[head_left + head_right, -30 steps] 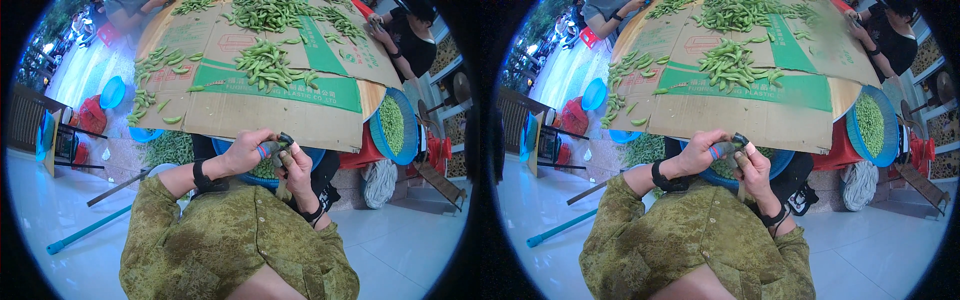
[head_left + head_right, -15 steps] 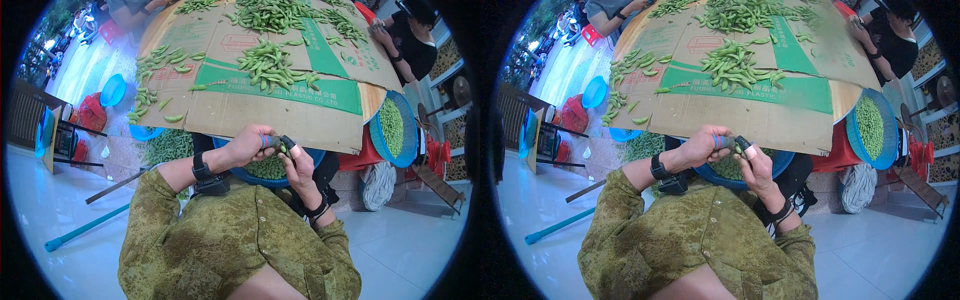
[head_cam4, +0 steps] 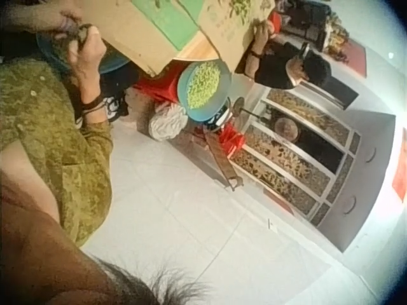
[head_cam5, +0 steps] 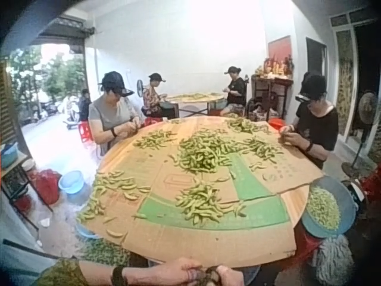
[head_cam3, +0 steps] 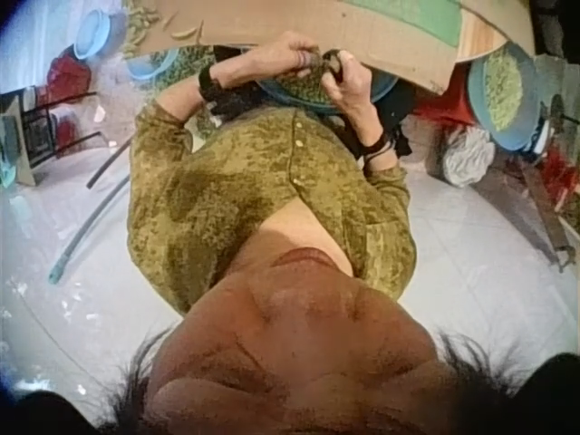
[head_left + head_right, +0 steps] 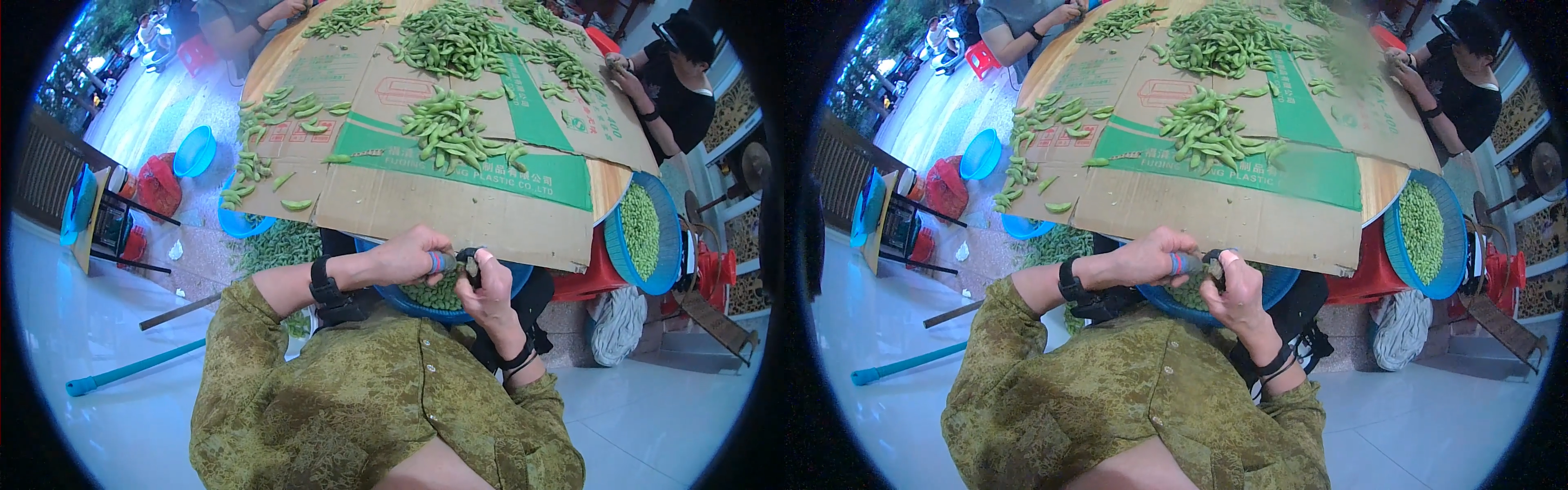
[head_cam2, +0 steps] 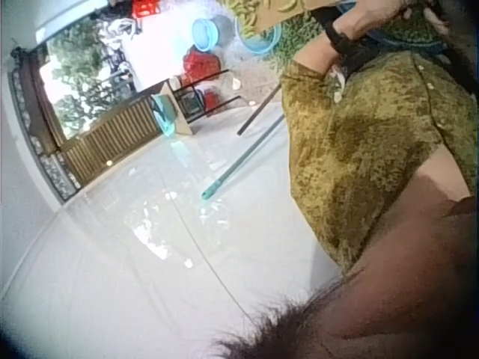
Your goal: Peeling edamame pods to extract the beans into a container.
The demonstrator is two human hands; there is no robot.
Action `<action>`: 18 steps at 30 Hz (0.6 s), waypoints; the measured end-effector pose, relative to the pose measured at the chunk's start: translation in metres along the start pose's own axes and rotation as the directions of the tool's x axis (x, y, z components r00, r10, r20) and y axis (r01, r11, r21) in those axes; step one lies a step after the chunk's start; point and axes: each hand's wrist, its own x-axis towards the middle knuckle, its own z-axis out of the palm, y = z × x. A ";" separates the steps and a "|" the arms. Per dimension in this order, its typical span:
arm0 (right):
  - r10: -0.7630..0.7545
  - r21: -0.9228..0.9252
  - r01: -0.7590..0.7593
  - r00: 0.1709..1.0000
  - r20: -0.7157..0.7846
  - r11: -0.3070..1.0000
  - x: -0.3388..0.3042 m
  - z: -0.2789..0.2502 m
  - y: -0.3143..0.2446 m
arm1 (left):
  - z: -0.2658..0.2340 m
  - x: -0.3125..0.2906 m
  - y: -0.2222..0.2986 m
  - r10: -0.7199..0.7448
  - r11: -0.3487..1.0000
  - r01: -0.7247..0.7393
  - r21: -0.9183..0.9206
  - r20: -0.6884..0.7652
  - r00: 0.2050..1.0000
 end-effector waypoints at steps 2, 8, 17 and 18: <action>0.001 -0.030 -0.001 1.000 0.003 1.000 -0.002 0.003 0.001 | 0.003 -0.001 0.002 0.000 0.999 0.000 0.041 -0.002 1.000; 0.058 -0.022 -0.059 0.998 -0.018 0.998 -0.006 0.000 0.000 | 0.002 0.001 -0.008 0.081 0.992 -0.077 0.105 -0.036 0.996; -0.018 0.036 0.015 0.994 0.104 0.999 -0.018 -0.016 0.006 | -0.088 0.046 0.056 0.456 0.202 -0.199 0.959 0.088 0.885; -0.027 0.031 0.023 0.994 0.105 0.999 -0.019 -0.015 0.007 | -0.089 0.070 0.062 0.550 0.200 -0.303 0.932 0.149 0.822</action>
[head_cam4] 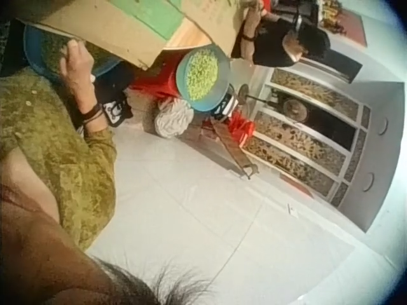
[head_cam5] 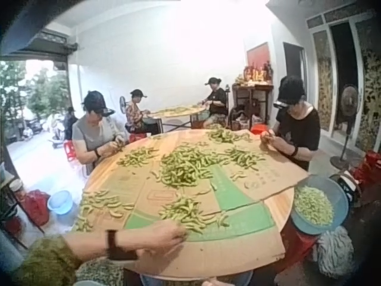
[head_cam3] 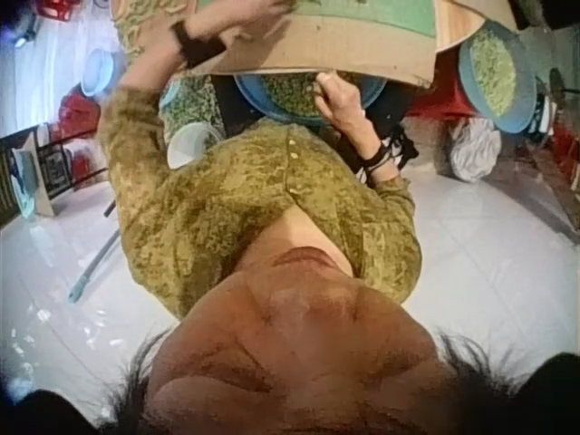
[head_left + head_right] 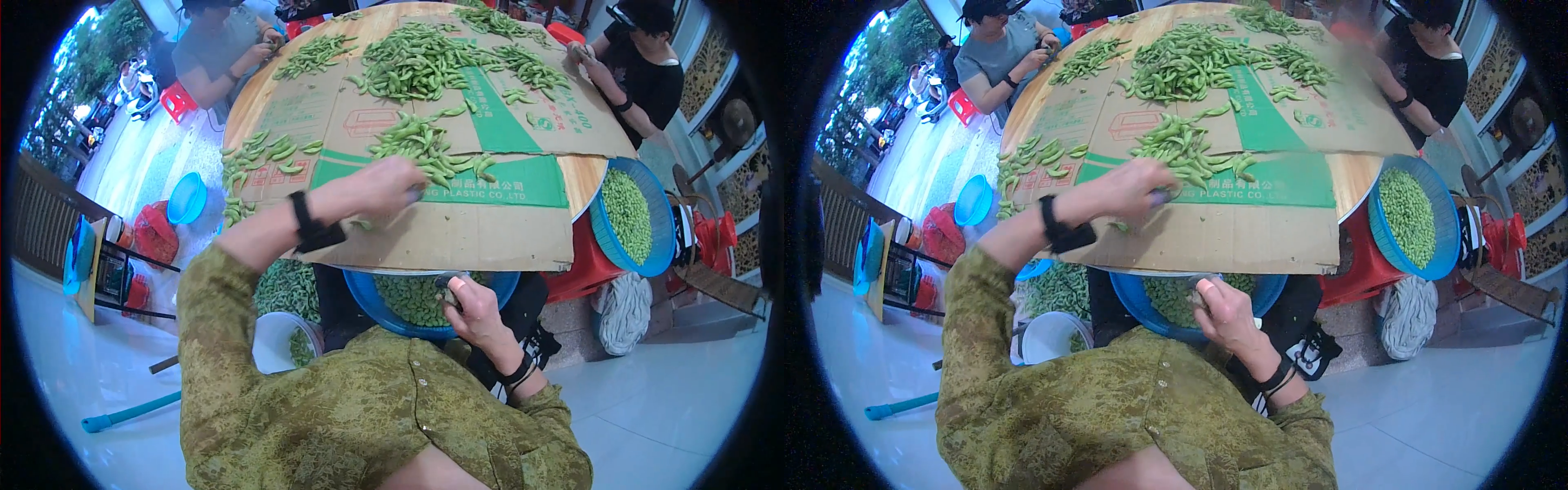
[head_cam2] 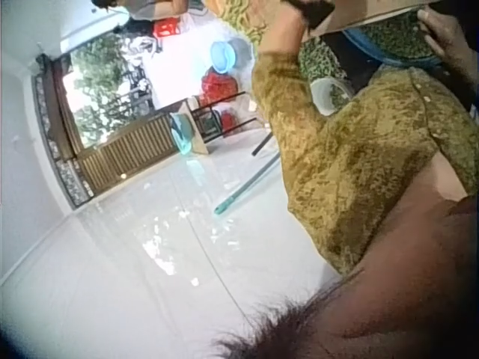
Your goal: Peeling edamame pods to extract the beans into a container.
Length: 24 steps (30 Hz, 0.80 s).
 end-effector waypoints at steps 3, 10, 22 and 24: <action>0.094 0.011 -0.094 0.995 0.018 0.995 -0.001 0.003 -0.002 | 0.021 0.072 0.002 -0.004 0.994 -0.001 -0.112 -0.042 0.999; 0.100 0.049 -0.101 0.995 0.024 0.994 -0.013 0.005 -0.003 | 0.074 0.121 0.002 -0.039 0.997 0.038 -0.063 -0.020 0.999; 0.142 0.122 -0.141 0.990 0.001 0.982 -0.010 0.004 -0.002 | 0.007 -0.005 -0.034 -0.050 0.987 0.043 -0.157 -0.042 0.998; 0.235 0.162 -0.247 0.968 0.090 0.955 -0.008 0.000 -0.005 | -0.004 -0.019 -0.016 -0.002 0.994 -0.020 -0.107 -0.204 0.979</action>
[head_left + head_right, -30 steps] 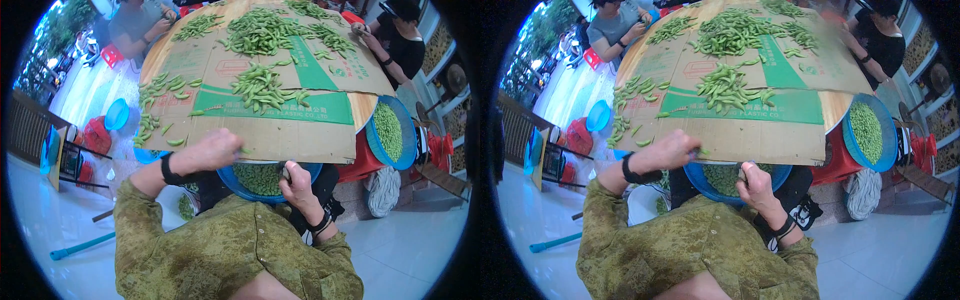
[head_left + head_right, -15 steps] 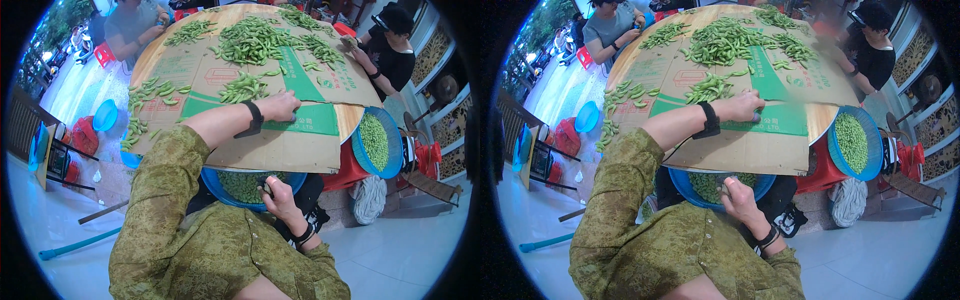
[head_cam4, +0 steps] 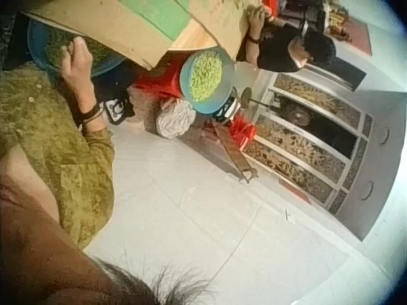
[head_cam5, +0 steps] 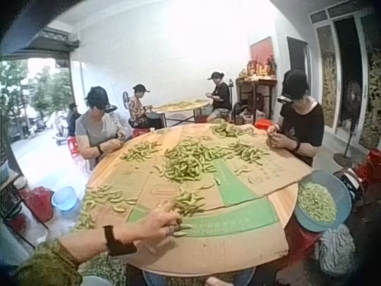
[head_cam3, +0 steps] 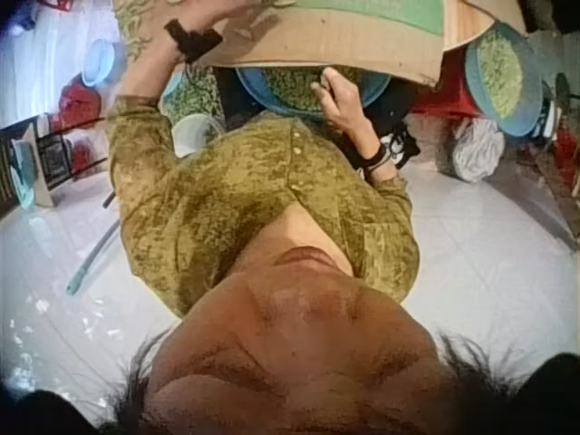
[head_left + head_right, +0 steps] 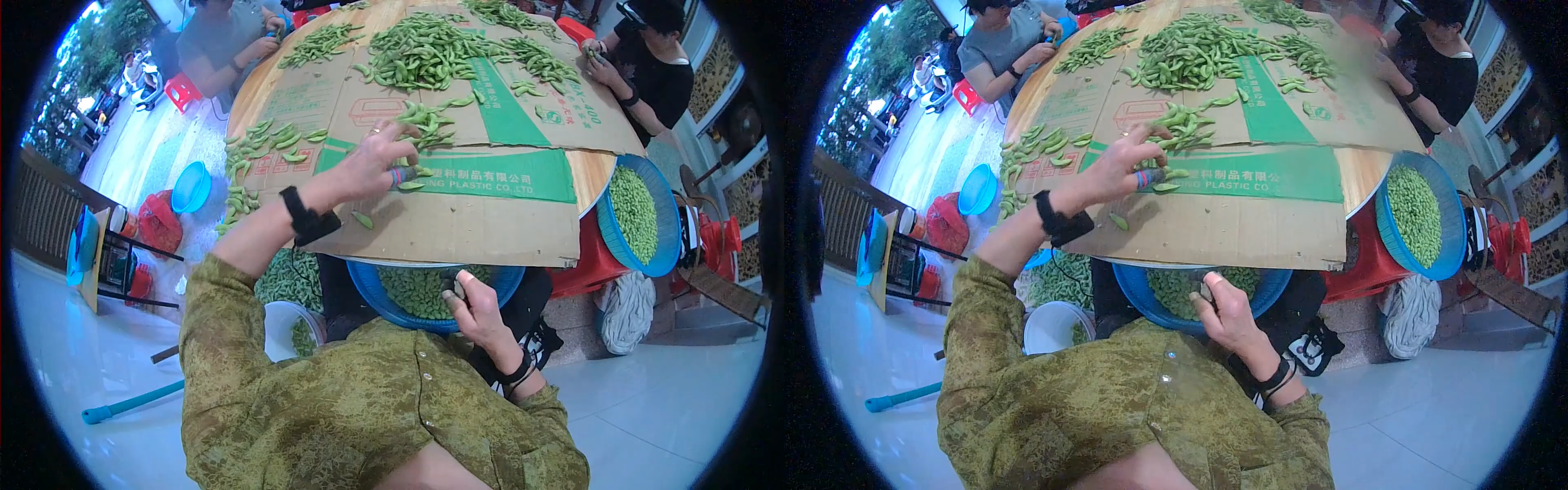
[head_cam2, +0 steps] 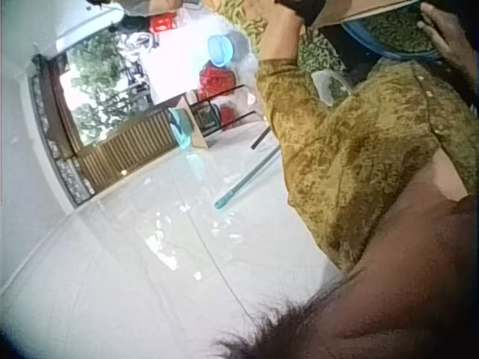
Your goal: Peeling edamame pods to extract the beans into a container.
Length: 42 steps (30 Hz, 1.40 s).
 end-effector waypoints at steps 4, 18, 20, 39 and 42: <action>0.143 0.253 -0.137 0.990 -0.004 0.958 0.007 0.004 -0.004 | -0.005 -0.013 0.032 0.197 0.954 -0.149 0.261 -0.170 0.966; 0.389 0.829 -0.240 0.921 0.029 0.505 0.029 0.017 -0.020 | 0.038 -0.057 0.091 -0.418 0.316 0.368 -0.875 0.219 0.882; 0.390 0.844 -0.249 0.919 0.051 0.475 0.029 0.018 -0.021 | 0.047 -0.061 0.092 -0.421 0.518 0.287 -0.806 0.052 0.906; 0.335 0.906 -0.262 0.931 0.147 0.332 0.024 0.023 -0.019 | 0.055 -0.066 0.104 -0.454 0.602 0.330 -0.727 0.029 0.890; 0.366 0.885 -0.274 0.921 0.130 0.377 0.024 0.022 -0.024 | 0.054 -0.065 0.105 -0.475 0.626 0.371 -0.686 0.043 0.879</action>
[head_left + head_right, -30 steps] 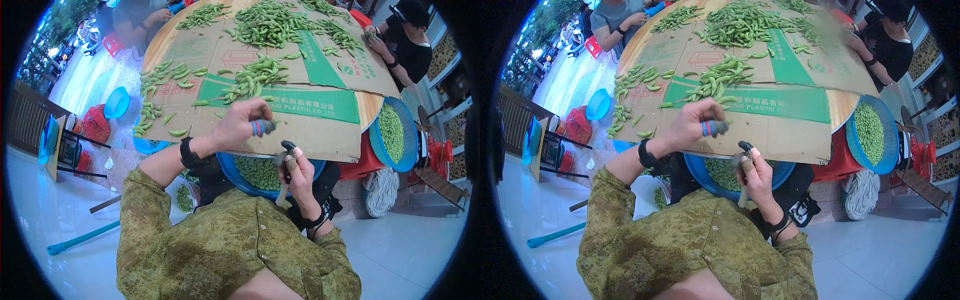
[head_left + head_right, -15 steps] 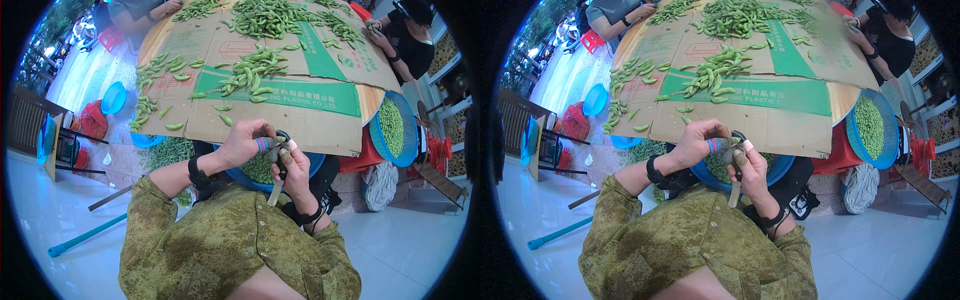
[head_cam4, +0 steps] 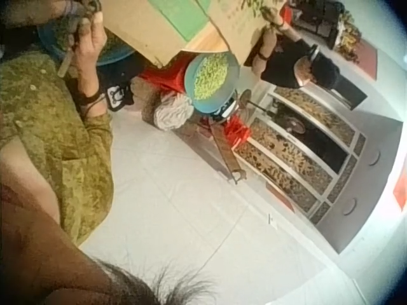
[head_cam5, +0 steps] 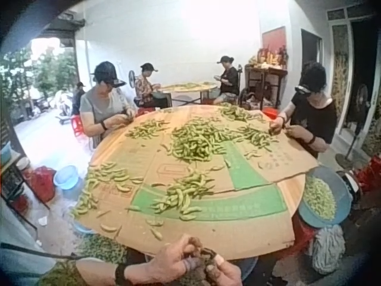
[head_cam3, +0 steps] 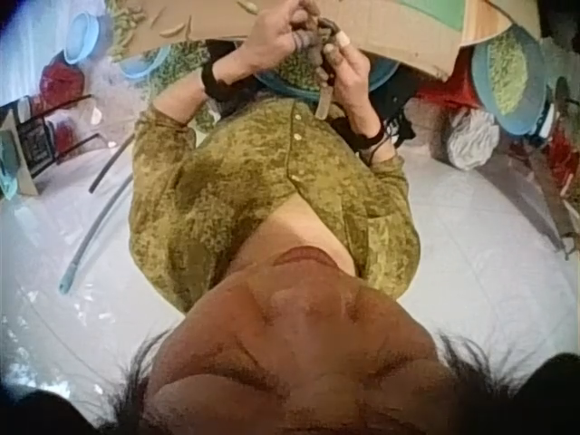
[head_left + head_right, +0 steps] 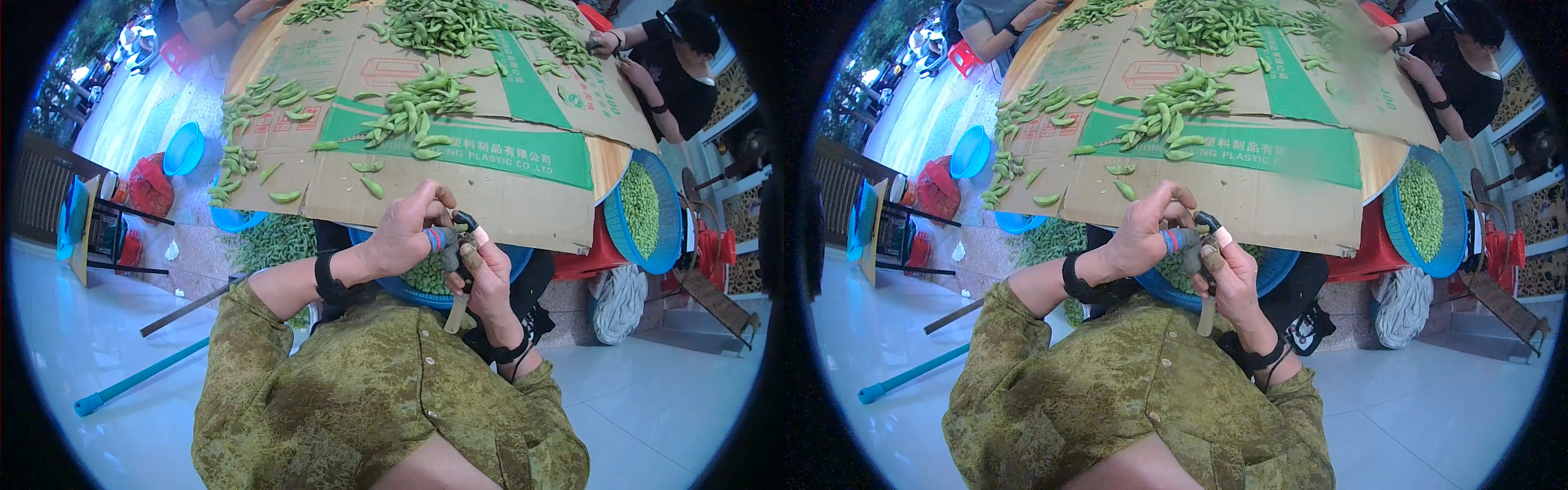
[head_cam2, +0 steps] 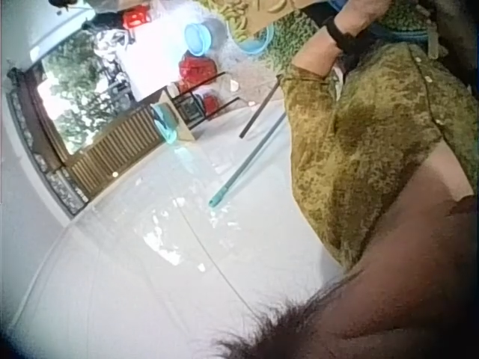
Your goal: Peeling edamame pods to extract the beans into a container.
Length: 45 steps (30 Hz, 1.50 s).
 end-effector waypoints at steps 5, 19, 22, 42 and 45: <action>-0.039 -0.139 0.036 0.999 -0.020 0.990 -0.002 -0.003 0.002 | 0.000 0.001 -0.012 0.044 0.990 -0.037 -0.137 0.049 0.998; -0.489 -0.759 0.481 0.836 0.247 0.439 0.011 -0.013 0.009 | 0.000 0.009 -0.019 -0.370 0.627 0.434 -0.647 0.243 0.897; -0.273 -0.721 0.184 0.962 -0.007 0.668 0.005 -0.015 0.009 | 0.000 0.005 -0.014 -0.294 0.794 0.365 -0.486 0.218 0.931; -0.382 -0.833 0.428 0.877 0.291 0.351 -0.001 -0.034 0.016 | -0.167 -0.028 -0.066 0.177 0.486 -0.019 0.874 -0.077 0.981; -0.329 -0.833 0.468 0.868 0.371 0.295 0.005 -0.028 0.013 | -0.152 -0.011 -0.049 0.278 0.449 -0.086 0.889 -0.048 0.959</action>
